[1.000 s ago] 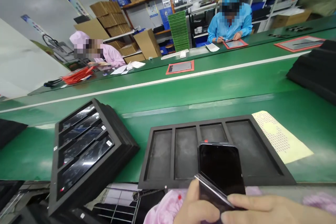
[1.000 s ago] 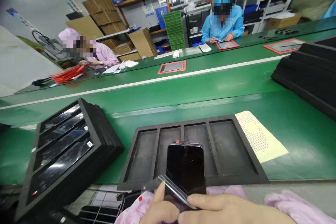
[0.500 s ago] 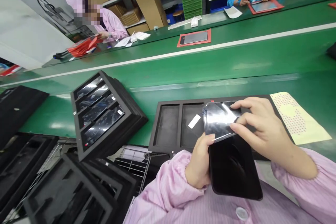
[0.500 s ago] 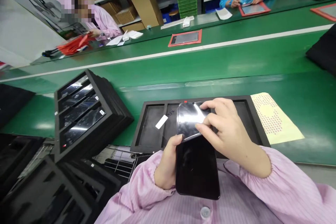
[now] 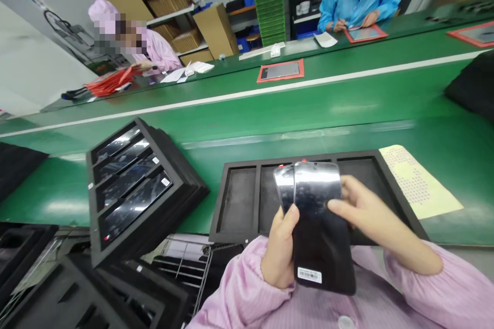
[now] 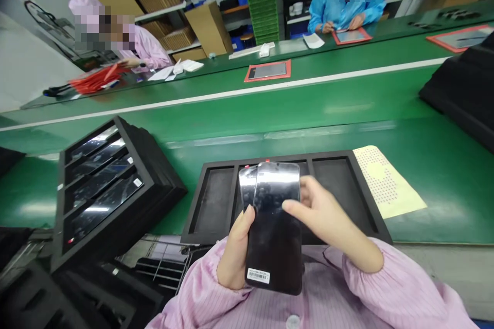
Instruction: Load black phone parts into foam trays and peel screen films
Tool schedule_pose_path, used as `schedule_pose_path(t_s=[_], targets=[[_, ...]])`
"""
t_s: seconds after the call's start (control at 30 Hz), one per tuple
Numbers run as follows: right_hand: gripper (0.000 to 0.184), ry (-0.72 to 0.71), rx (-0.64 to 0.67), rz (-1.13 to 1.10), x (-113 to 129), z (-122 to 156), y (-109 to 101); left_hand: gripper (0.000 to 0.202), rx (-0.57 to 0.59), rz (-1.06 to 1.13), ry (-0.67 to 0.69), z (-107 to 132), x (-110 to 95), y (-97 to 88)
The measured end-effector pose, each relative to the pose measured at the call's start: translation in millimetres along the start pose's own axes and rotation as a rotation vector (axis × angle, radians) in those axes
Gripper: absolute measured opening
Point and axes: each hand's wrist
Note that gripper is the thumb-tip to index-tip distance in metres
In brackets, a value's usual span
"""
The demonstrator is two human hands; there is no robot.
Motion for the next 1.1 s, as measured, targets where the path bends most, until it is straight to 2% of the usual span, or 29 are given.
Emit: schedule_pose_path(t_s=[0.07, 0.1, 0.17, 0.23, 0.33, 0.43, 0.5, 0.57, 0.67, 0.73, 0.8, 0.87, 0.93, 1.0, 1.1], targets=[[0.038, 0.172, 0.139, -0.048, -3.2, 5.2, -0.4, 0.042, -0.016, -0.026, 0.027, -2.5, 2.1, -5.6], [0.038, 0.197, 0.130, -0.073, -5.4, 6.9, -3.7, 0.040, -0.032, -0.036, 0.018, -3.5, 2.6, -8.6], [0.041, 0.163, -0.009, -0.101, -11.6, 7.7, -18.2, 0.035, -0.062, -0.050, -0.017, -4.3, 1.7, -14.7], [0.042, 0.062, -0.208, -0.026, -21.3, 5.8, -41.1, 0.032, -0.065, -0.048, -0.051, -3.5, -0.9, -20.1], [0.036, -0.112, -0.449, 0.407, -43.2, 0.9, -75.8, 0.032, -0.014, -0.053, -0.073, -1.2, -4.0, -23.9], [0.036, -0.213, -0.514, 0.750, -67.4, -4.0, -89.9, 0.029, 0.008, -0.113, -0.081, 1.1, -3.4, -19.3], [0.038, -0.251, -0.506, 0.799, -75.7, -6.1, -86.1, 0.027, 0.006, -0.165, -0.096, 3.1, -2.3, -12.1], [0.041, -0.310, -0.506, 0.835, -71.2, -7.2, -76.3, 0.028, 0.025, -0.219, -0.140, 5.9, -1.4, -3.7], [0.034, -0.459, -0.382, 0.719, -38.2, -8.6, -59.1, 0.032, 0.078, -0.287, -0.208, 9.4, 1.0, 5.0], [0.027, -0.547, -0.190, 0.551, -7.5, -11.2, -48.8, 0.033, 0.112, -0.331, -0.207, 9.8, 3.7, 6.0], [0.023, -0.634, -0.067, 0.501, 18.9, -14.7, -40.1, 0.034, 0.153, -0.389, -0.190, 9.1, 5.7, 4.4], [0.023, -0.752, -0.062, 0.550, 33.6, -15.5, -33.6, 0.035, 0.184, -0.420, -0.186, 9.0, 5.5, 2.7], [0.025, -0.914, -0.099, 0.648, 35.9, -8.5, -29.8, 0.037, 0.194, -0.405, -0.189, 10.8, 2.8, 2.2], [0.024, -1.053, -0.074, 0.740, 31.0, 7.3, -29.3, 0.038, 0.199, -0.375, -0.201, 14.0, -1.4, 2.3], [0.022, -1.119, 0.033, 0.794, 24.6, 36.4, -31.8, 0.036, 0.249, -0.317, -0.212, 18.7, -6.5, 0.7]])
Point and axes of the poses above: each hand's wrist, its own z-axis away from the middle knuckle, its own y-axis out of the palm, x = y × z, and after that the axes turned 3 degrees about -y, right-handed
